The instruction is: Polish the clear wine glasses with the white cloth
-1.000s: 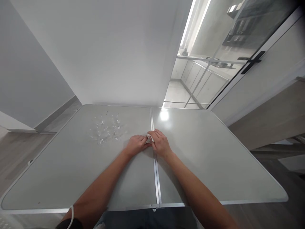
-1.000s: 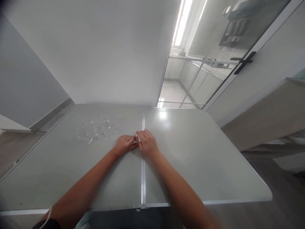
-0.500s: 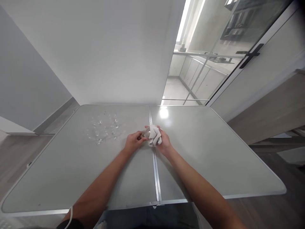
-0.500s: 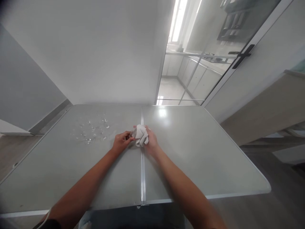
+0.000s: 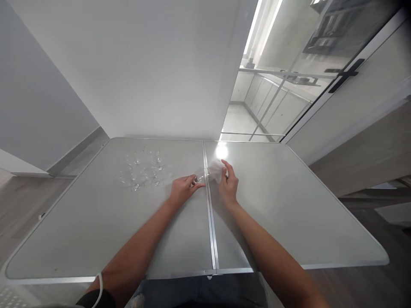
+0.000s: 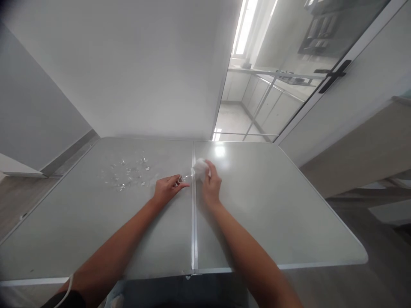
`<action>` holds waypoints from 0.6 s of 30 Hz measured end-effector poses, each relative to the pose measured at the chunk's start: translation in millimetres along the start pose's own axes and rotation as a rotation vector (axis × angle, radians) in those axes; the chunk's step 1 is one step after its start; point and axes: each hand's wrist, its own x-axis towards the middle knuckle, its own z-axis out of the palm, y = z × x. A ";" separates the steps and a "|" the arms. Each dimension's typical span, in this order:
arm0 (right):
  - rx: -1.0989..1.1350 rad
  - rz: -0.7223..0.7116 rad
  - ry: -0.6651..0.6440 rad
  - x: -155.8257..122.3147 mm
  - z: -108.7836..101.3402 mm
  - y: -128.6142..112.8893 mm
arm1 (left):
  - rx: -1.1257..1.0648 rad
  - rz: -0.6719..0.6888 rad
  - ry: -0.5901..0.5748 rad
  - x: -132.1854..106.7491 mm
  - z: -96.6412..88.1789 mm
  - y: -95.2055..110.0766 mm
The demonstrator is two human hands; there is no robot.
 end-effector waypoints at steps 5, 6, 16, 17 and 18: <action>-0.027 -0.082 -0.003 -12.5 14.0 -14.5 | 0.030 -0.007 0.012 1.3 -3.5 0.5; 0.007 -0.076 -0.020 -12.4 14.6 -16.2 | 0.022 -0.021 0.013 1.6 -4.4 1.3; 0.888 0.295 0.044 17.2 5.6 -3.5 | -0.507 -0.263 -0.125 6.0 -2.9 8.7; 0.897 0.318 0.116 17.0 7.3 0.0 | -0.589 -0.293 -0.126 6.4 -2.2 9.3; 0.862 0.331 0.199 15.6 9.5 3.4 | -0.662 -0.319 -0.125 6.7 -1.3 10.1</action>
